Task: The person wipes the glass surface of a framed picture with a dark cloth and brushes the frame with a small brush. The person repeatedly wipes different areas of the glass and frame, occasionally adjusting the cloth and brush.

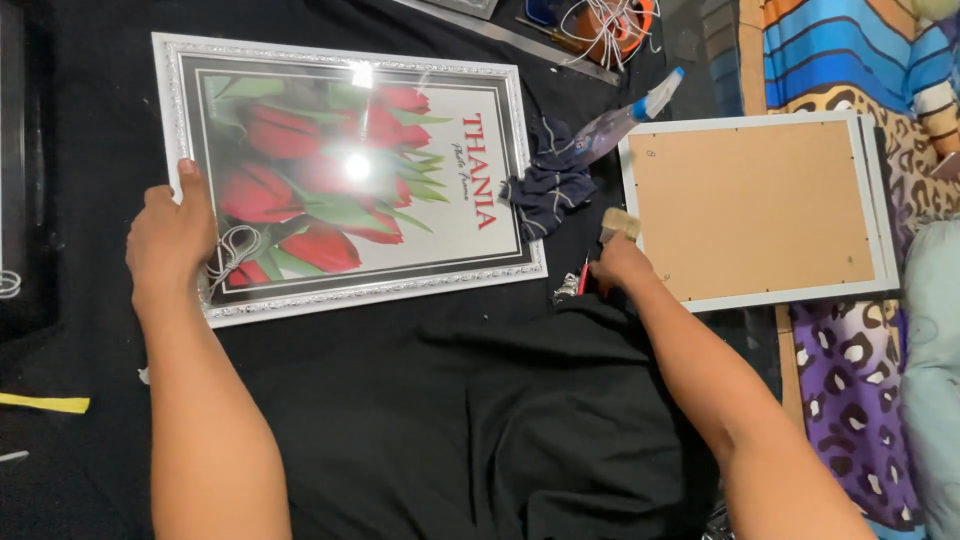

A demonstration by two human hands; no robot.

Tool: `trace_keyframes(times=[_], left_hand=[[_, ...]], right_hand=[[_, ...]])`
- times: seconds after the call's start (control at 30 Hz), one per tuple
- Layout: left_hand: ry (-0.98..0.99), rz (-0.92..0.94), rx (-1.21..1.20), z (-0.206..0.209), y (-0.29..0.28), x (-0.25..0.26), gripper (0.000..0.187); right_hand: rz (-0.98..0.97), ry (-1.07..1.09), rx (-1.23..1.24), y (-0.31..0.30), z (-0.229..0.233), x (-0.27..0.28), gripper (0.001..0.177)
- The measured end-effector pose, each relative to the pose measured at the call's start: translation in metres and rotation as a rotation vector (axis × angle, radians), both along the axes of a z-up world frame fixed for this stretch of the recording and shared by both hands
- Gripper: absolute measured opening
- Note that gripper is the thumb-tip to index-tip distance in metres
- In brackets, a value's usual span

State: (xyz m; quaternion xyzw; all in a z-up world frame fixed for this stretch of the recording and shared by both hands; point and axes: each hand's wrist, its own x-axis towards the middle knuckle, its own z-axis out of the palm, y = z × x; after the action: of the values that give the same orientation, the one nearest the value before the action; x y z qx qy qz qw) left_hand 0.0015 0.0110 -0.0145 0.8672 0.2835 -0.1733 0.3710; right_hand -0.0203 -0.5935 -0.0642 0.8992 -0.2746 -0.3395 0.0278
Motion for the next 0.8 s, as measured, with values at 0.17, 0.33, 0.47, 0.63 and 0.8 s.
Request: trace_keyframes(times=[0.17,0.33,0.47,0.63,0.8], left_hand=[[0.012,0.003,0.009,-0.002,-0.002,0.0,0.087],[0.028,0.004,0.02,0.001,0.001,-0.001,0.087],[0.026,-0.015,0.044,-0.016,0.006,0.003,0.087],[-0.007,-0.051,0.08,-0.029,0.007,0.007,0.086],[0.008,-0.027,0.041,-0.021,0.008,0.004,0.087]], right_hand=[[-0.158,0.023,0.043,0.018,0.007,0.004,0.067],[-0.162,0.029,0.101,0.052,0.06,0.01,0.063],[-0.369,-0.371,0.424,0.057,0.107,0.007,0.022],[-0.578,-0.563,1.289,0.077,0.142,-0.021,0.058],[-0.417,-0.69,1.012,0.133,0.129,-0.043,0.025]])
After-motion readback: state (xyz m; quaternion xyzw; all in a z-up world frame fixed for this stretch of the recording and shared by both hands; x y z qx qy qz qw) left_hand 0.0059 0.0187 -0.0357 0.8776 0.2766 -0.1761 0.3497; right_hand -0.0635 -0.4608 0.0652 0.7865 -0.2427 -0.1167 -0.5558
